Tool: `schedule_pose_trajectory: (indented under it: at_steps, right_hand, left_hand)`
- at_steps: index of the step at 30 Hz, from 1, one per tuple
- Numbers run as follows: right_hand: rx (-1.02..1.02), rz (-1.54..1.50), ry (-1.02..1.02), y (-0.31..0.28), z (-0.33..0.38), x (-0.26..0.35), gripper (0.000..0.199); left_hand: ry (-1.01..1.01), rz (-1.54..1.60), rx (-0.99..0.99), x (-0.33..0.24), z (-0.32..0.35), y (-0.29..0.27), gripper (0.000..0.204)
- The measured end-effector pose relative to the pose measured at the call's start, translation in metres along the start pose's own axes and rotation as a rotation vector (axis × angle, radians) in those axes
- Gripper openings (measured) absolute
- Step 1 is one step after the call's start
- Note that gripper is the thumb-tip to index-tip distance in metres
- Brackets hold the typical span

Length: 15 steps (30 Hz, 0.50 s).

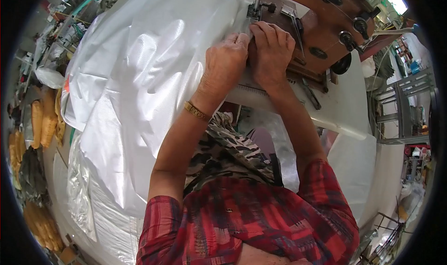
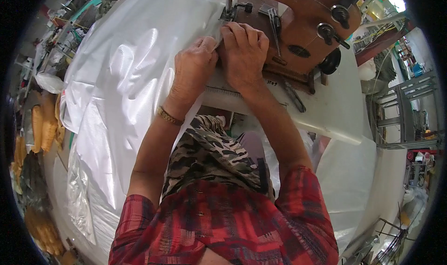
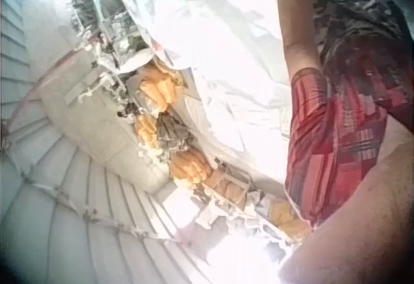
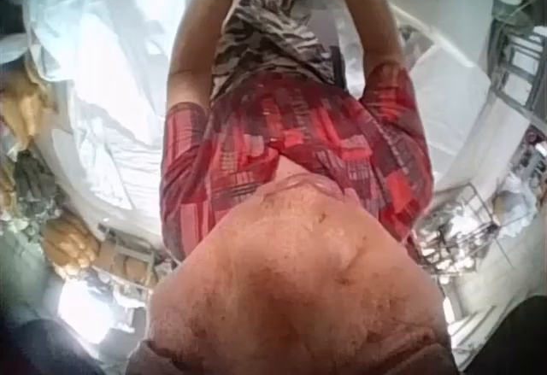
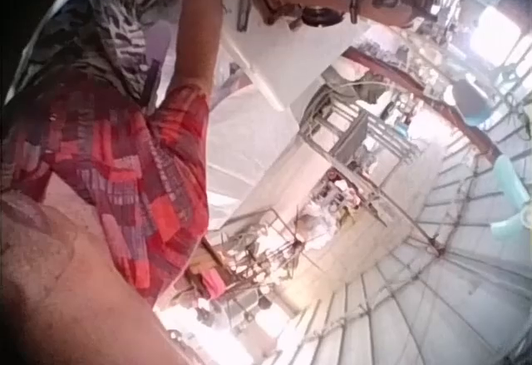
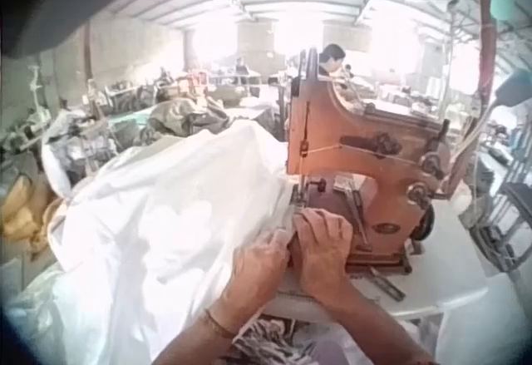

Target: The person sews a large white plastic bag using a sewing machine, folding and aligning the edges by hand and guiding the material under the needle to stitch along the seams.

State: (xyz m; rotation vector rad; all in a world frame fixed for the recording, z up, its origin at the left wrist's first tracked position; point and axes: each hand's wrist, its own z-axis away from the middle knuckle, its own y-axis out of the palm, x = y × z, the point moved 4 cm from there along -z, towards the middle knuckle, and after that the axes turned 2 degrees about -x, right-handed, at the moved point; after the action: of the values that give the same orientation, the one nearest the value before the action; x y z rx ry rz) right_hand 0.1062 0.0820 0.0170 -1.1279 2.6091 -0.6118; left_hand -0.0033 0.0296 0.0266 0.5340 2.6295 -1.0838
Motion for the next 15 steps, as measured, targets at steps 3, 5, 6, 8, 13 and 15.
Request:
schedule_pose_trajectory:
  at_steps: [3, 5, 6, 8, 13, 15]
  right_hand:
    - [-0.007, -0.009, -0.004, 0.0, -0.001, 0.001, 0.042]
    - [-0.016, -0.02, -0.011, -0.001, -0.002, 0.001, 0.041]
    - [-0.016, -0.016, -0.006, -0.001, -0.002, 0.001, 0.041]
    - [-0.016, -0.014, 0.001, -0.001, -0.002, 0.001, 0.041]
    - [-0.044, -0.008, -0.014, 0.001, -0.002, -0.001, 0.038]
    - [-0.052, -0.01, -0.006, -0.001, -0.004, -0.001, 0.037]
  left_hand:
    - [0.007, 0.009, -0.003, 0.0, -0.001, -0.002, 0.012]
    - [0.01, 0.007, -0.006, 0.0, -0.001, -0.003, 0.012]
    - [0.011, 0.004, -0.01, 0.0, -0.002, -0.003, 0.011]
    - [0.012, -0.002, -0.014, 0.0, -0.002, -0.004, 0.01]
    - [-0.02, -0.109, 0.164, -0.004, -0.009, -0.013, 0.011]
    - [0.034, -0.087, 0.123, -0.007, -0.018, -0.035, 0.015]
